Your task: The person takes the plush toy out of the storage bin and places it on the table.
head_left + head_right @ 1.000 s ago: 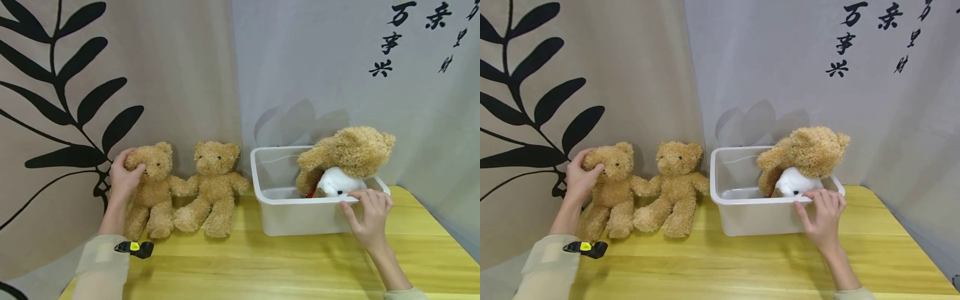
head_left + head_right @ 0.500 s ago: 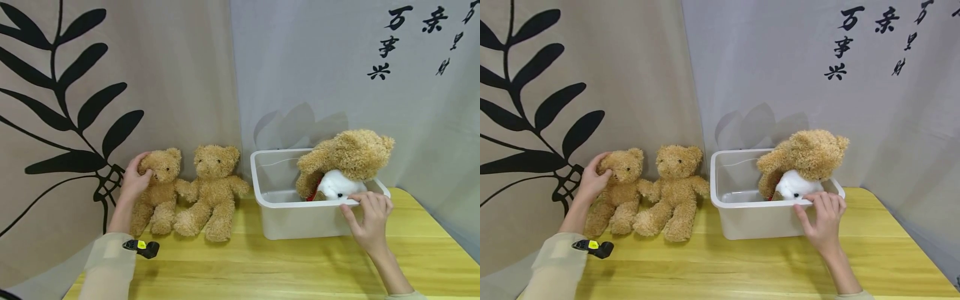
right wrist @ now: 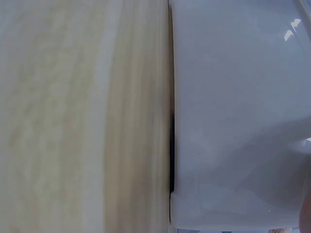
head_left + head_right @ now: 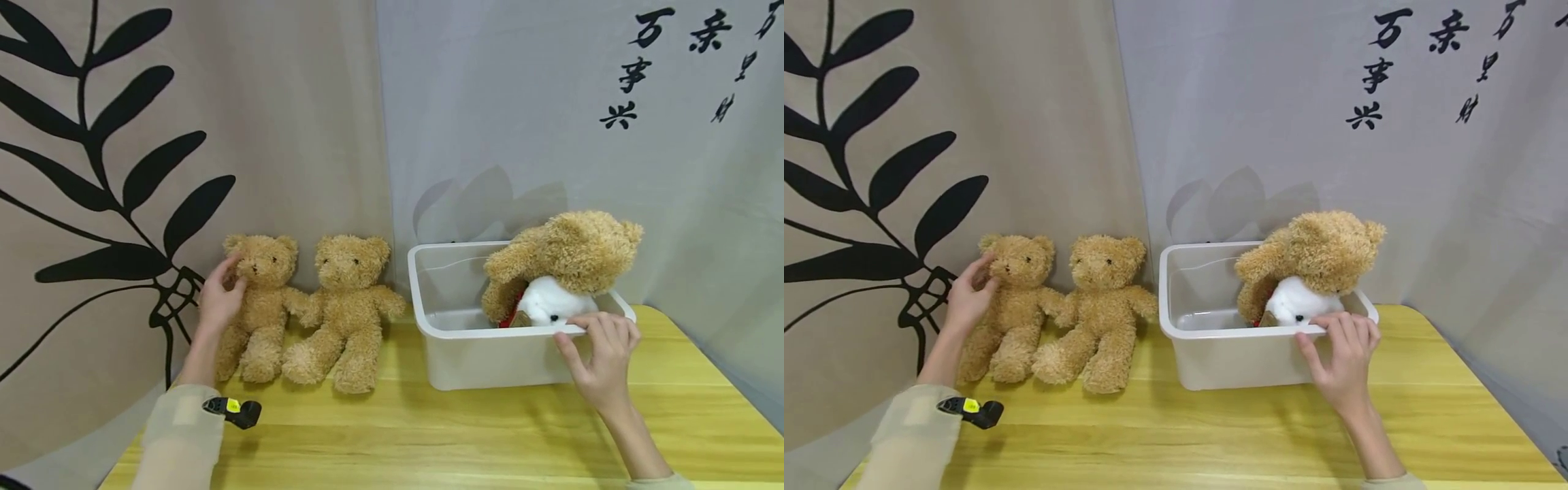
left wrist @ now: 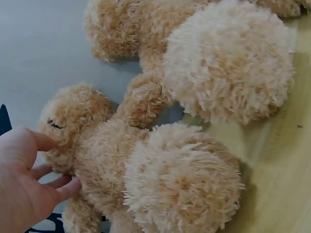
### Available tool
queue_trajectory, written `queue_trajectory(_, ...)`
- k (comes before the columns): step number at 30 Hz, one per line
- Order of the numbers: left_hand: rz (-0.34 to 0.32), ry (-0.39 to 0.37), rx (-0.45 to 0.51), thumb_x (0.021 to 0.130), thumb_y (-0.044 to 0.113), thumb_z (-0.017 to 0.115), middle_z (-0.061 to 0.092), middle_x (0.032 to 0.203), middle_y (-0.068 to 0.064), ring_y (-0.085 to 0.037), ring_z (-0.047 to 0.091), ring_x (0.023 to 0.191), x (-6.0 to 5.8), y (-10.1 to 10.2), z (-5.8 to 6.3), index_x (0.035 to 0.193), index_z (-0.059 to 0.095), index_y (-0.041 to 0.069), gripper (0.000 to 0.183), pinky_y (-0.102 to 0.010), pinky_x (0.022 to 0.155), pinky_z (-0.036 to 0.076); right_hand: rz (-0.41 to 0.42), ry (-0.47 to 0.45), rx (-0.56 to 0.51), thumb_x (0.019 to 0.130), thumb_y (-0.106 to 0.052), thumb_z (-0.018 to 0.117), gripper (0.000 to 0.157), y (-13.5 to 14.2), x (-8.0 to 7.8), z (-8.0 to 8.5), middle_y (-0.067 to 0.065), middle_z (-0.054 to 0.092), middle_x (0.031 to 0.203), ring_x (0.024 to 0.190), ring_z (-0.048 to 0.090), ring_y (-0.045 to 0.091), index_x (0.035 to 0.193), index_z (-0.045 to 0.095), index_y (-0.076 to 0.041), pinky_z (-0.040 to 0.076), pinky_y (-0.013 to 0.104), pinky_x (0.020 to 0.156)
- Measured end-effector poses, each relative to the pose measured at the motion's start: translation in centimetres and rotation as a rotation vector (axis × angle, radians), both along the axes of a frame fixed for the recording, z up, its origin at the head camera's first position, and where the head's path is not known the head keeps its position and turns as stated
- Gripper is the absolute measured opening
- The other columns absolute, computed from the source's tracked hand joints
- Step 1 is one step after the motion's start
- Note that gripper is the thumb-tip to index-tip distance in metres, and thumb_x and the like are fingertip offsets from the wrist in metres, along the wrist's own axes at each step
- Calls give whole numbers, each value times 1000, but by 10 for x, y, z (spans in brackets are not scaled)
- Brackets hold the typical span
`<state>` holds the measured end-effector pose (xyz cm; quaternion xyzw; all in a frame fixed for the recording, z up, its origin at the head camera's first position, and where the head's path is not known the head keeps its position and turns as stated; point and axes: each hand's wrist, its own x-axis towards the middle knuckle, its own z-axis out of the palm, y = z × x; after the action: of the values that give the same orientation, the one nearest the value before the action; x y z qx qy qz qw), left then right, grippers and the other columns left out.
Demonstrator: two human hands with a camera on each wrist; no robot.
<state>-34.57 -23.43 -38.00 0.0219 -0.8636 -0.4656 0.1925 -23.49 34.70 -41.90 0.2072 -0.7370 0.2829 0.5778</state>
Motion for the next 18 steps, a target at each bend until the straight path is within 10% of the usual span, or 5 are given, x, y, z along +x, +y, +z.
queue_trajectory(7,28,50,62,106,14,49,41,154,-18,-41,42,136,9,12,6,155,41,13,50,-60,104,38,1,4,-6,97,-59,55,71,-1,0,1,20,55,80,81,38,35,84,62,10,12,33,103)
queue_trajectory(18,-112,230,69,103,6,55,49,146,-20,-39,43,135,28,55,35,144,52,2,42,-55,108,40,4,-10,-2,97,-60,55,71,-1,0,2,21,56,80,82,37,36,85,62,10,11,33,104)
